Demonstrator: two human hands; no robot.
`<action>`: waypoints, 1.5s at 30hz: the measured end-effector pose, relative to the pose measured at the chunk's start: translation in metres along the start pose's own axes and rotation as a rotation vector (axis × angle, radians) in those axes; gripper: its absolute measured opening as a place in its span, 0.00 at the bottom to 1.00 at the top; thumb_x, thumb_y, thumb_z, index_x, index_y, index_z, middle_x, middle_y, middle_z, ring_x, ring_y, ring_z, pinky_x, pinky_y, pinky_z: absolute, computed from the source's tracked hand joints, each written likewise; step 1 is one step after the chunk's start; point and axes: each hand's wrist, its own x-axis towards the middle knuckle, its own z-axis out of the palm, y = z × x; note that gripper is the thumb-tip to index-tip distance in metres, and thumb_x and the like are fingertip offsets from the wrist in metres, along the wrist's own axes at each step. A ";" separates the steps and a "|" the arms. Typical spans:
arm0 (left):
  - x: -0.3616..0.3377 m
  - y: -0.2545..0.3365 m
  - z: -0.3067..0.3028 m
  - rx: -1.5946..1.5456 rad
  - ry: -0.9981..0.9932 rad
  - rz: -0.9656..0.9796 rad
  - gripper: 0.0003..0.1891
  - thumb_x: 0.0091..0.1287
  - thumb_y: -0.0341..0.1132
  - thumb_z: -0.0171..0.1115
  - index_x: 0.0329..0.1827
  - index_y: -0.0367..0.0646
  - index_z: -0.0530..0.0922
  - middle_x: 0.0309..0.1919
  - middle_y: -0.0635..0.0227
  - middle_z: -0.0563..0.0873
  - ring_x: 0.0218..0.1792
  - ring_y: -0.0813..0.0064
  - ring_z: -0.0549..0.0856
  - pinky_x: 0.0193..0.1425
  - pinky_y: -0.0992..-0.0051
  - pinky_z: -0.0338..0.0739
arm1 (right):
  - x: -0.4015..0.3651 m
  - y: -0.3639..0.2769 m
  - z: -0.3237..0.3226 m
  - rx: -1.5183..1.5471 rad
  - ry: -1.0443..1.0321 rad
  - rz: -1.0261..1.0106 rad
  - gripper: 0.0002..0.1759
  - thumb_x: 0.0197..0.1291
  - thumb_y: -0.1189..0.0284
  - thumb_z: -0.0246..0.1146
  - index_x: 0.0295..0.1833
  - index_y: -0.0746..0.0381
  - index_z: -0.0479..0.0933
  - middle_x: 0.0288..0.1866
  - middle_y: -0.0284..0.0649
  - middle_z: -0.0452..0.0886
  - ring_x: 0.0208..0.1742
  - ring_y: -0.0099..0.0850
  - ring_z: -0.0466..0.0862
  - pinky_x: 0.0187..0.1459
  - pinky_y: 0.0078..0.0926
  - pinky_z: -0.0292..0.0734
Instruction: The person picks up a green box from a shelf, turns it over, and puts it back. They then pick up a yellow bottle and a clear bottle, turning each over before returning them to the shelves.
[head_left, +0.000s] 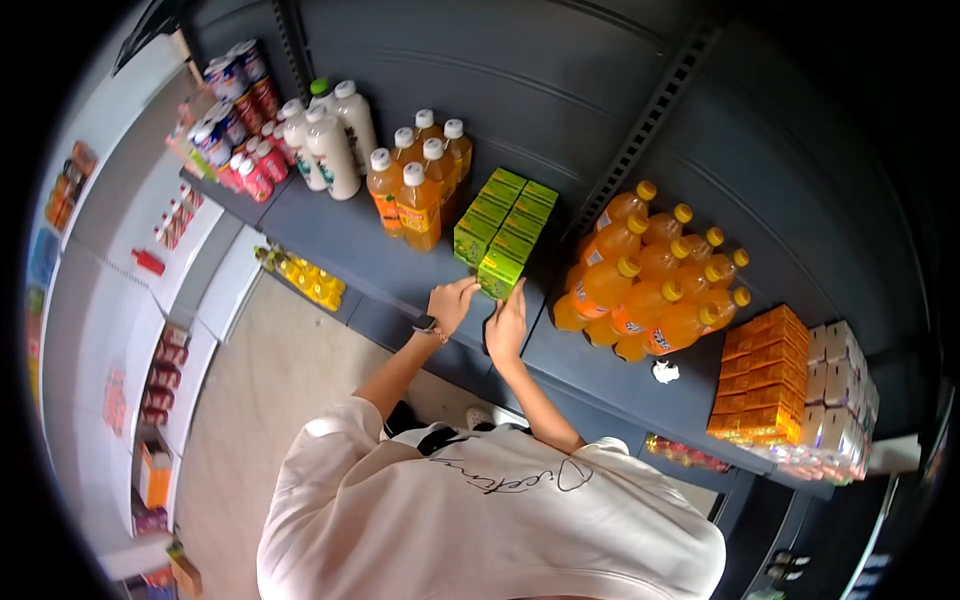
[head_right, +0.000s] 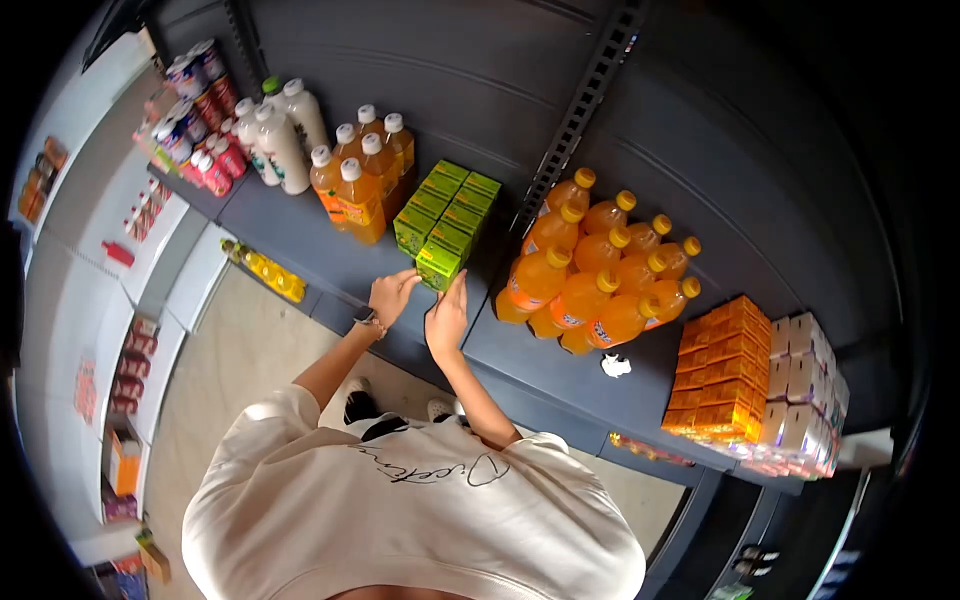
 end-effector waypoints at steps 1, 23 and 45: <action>-0.002 0.001 0.002 0.004 0.018 -0.004 0.12 0.66 0.42 0.58 0.40 0.44 0.82 0.24 0.51 0.81 0.28 0.49 0.81 0.28 0.60 0.75 | -0.001 0.001 -0.001 -0.002 0.006 -0.007 0.33 0.60 0.81 0.53 0.71 0.72 0.52 0.62 0.60 0.69 0.57 0.54 0.74 0.54 0.39 0.72; -0.109 -0.037 -0.129 -0.542 -0.165 -0.263 0.17 0.67 0.28 0.51 0.59 0.41 0.75 0.40 0.60 0.87 0.34 0.78 0.86 0.42 0.77 0.81 | -0.033 -0.031 0.010 -0.133 0.120 -0.045 0.35 0.61 0.71 0.55 0.70 0.74 0.53 0.70 0.63 0.56 0.70 0.53 0.59 0.70 0.41 0.51; -0.813 -0.242 -0.386 -0.407 1.004 -1.757 0.12 0.66 0.33 0.53 0.47 0.39 0.79 0.31 0.62 0.85 0.27 0.75 0.83 0.26 0.75 0.76 | -0.282 -0.486 0.287 0.619 -0.552 -0.915 0.11 0.52 0.80 0.61 0.42 0.59 0.76 0.50 0.42 0.75 0.55 0.44 0.68 0.58 0.42 0.61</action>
